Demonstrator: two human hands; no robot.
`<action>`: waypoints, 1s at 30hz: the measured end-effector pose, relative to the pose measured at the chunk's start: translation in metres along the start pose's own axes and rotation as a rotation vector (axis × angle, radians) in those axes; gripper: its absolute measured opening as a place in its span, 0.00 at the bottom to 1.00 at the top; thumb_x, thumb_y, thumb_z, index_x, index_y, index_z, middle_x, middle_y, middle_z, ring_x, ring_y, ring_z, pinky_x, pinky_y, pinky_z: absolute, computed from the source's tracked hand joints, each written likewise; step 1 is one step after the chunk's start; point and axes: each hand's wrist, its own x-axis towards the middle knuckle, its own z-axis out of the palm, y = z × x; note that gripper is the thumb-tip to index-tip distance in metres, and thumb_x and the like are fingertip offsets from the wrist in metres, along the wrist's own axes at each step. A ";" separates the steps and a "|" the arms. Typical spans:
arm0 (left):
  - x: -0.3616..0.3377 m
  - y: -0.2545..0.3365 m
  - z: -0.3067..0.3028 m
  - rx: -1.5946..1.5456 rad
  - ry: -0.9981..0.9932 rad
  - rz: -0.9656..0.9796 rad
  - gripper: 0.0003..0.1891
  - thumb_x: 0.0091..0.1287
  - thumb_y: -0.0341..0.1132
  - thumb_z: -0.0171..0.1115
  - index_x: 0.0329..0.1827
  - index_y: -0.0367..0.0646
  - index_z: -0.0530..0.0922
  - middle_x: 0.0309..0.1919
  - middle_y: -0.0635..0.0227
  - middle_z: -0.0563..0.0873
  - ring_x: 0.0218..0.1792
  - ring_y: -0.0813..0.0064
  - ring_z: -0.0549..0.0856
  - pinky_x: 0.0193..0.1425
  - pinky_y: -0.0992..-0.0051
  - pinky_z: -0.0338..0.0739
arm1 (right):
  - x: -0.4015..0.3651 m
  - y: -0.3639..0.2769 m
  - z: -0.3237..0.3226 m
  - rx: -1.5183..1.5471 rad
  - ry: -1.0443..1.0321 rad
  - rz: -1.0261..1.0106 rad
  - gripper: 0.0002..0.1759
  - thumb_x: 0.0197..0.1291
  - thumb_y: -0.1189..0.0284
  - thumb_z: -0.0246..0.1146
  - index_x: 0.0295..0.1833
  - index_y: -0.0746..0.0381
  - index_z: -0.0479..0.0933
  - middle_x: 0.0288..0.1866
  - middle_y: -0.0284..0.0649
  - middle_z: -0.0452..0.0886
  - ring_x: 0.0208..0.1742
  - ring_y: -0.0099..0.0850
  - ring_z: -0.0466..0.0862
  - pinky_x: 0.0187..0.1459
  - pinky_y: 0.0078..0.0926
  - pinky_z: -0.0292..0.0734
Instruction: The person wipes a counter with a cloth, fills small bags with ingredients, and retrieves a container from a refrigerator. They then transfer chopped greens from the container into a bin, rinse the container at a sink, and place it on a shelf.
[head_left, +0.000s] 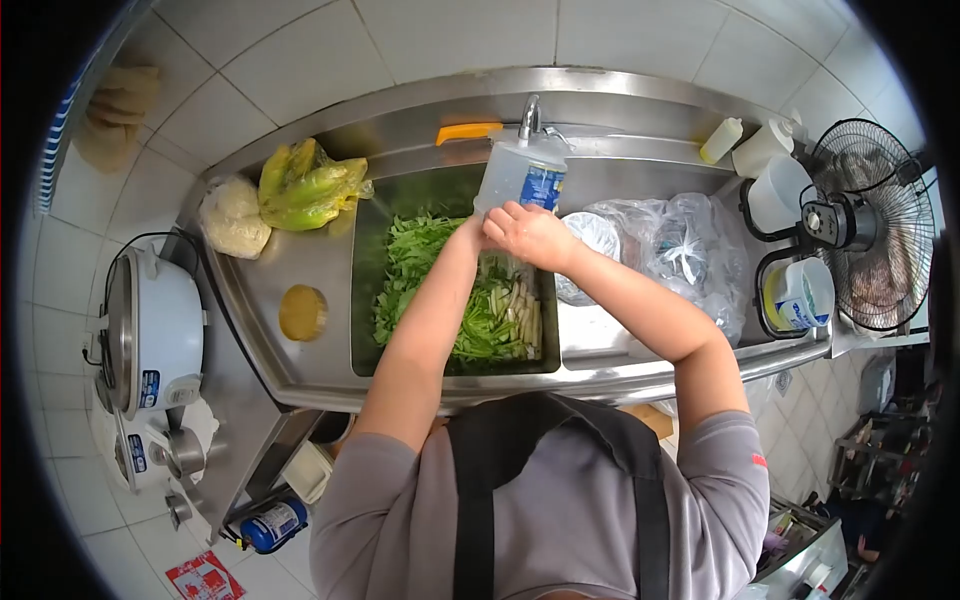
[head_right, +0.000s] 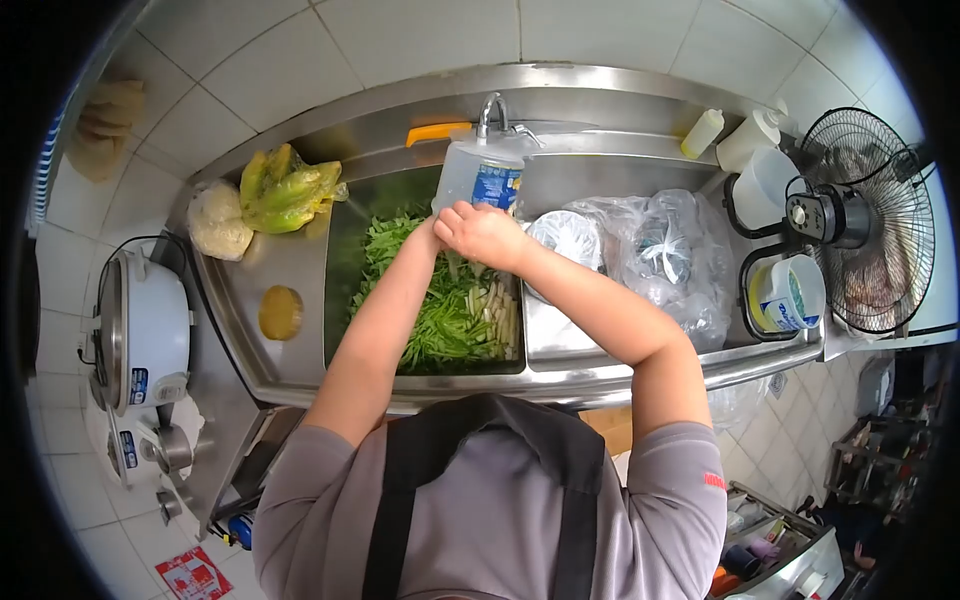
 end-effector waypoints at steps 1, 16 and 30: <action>-0.006 0.003 0.000 0.097 0.035 0.002 0.19 0.64 0.35 0.49 0.57 0.36 0.68 0.56 0.54 0.73 0.55 0.52 0.74 0.54 0.50 0.74 | -0.002 0.000 -0.001 -0.006 0.030 -0.019 0.08 0.46 0.68 0.58 0.33 0.56 0.68 0.31 0.31 0.70 0.34 0.25 0.76 0.29 0.23 0.75; -0.020 -0.002 -0.054 0.639 0.579 -0.175 0.14 0.68 0.34 0.50 0.39 0.29 0.76 0.32 0.54 0.84 0.29 0.62 0.85 0.36 0.67 0.81 | -0.003 0.057 0.106 0.831 0.366 1.206 0.18 0.48 0.78 0.58 0.48 0.61 0.73 0.37 0.50 0.80 0.40 0.50 0.79 0.44 0.41 0.73; 0.031 -0.060 -0.001 -0.499 0.290 0.026 0.12 0.65 0.24 0.48 0.51 0.36 0.69 0.46 0.56 0.78 0.46 0.63 0.81 0.50 0.68 0.81 | -0.028 0.017 0.028 0.204 0.132 0.264 0.22 0.45 0.78 0.61 0.50 0.55 0.72 0.33 0.38 0.70 0.37 0.38 0.73 0.36 0.32 0.74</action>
